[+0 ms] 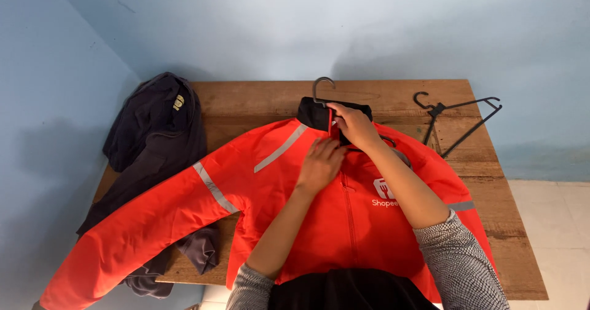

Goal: The person zips an orange ShopeeFood jacket, places it on a hanger, and hangs it on a wall hook. Then the person zips a dark gray hoodie, places it on a hanger, and holds it ready to hang.

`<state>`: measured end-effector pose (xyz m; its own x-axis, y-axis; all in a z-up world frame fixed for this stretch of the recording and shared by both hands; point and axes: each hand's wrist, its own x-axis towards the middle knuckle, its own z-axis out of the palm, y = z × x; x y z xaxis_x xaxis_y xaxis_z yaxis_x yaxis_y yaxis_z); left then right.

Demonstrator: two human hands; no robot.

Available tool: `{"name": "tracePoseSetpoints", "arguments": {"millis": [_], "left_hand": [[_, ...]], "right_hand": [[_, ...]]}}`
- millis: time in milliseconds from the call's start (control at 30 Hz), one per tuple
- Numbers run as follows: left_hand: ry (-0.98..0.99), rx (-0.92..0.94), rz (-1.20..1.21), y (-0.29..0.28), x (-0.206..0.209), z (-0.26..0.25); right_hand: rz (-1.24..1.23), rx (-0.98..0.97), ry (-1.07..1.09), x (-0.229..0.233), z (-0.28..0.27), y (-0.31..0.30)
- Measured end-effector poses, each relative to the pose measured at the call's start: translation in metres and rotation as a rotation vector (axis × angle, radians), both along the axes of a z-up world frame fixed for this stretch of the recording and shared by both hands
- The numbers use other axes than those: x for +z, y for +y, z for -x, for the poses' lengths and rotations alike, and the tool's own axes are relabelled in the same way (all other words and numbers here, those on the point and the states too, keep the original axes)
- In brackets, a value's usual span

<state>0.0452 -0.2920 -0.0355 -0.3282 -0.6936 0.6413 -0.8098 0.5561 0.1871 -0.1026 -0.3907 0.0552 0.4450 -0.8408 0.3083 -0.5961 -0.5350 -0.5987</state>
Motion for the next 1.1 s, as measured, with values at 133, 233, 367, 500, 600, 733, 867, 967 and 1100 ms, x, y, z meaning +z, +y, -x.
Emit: {"name": "tracePoseSetpoints", "arguments": {"millis": [133,233,367,500,600,733,867,967,1100], "left_hand": [[-0.037,0.106,-0.015,-0.021,-0.007,0.015],[-0.119,0.218,-0.201,-0.027,-0.03,0.01],[-0.025,0.174,-0.12,-0.023,-0.041,-0.002],[0.166,0.127,-0.114,-0.015,-0.025,-0.006],[0.196,0.118,-0.126,-0.015,-0.032,-0.007],[0.252,0.119,-0.022,-0.008,-0.021,-0.011],[0.296,0.105,0.055,-0.008,-0.02,-0.01],[0.279,0.131,0.05,-0.011,-0.026,-0.009],[0.259,0.166,0.034,-0.013,-0.025,-0.005]], "right_hand": [[-0.086,0.077,-0.095,0.023,-0.006,0.013],[-0.1,0.107,-0.051,0.02,0.007,0.01],[-0.105,0.082,-0.057,0.008,0.045,-0.011],[-0.232,-0.089,0.093,0.007,0.065,-0.019],[-0.315,-0.052,0.113,-0.009,0.068,-0.024],[-0.451,0.076,-0.079,-0.041,0.091,-0.043],[-0.496,0.059,0.025,-0.005,0.091,-0.014],[-0.344,0.084,0.215,-0.013,0.114,-0.01],[-0.155,0.202,0.318,0.005,0.144,0.011]]}}
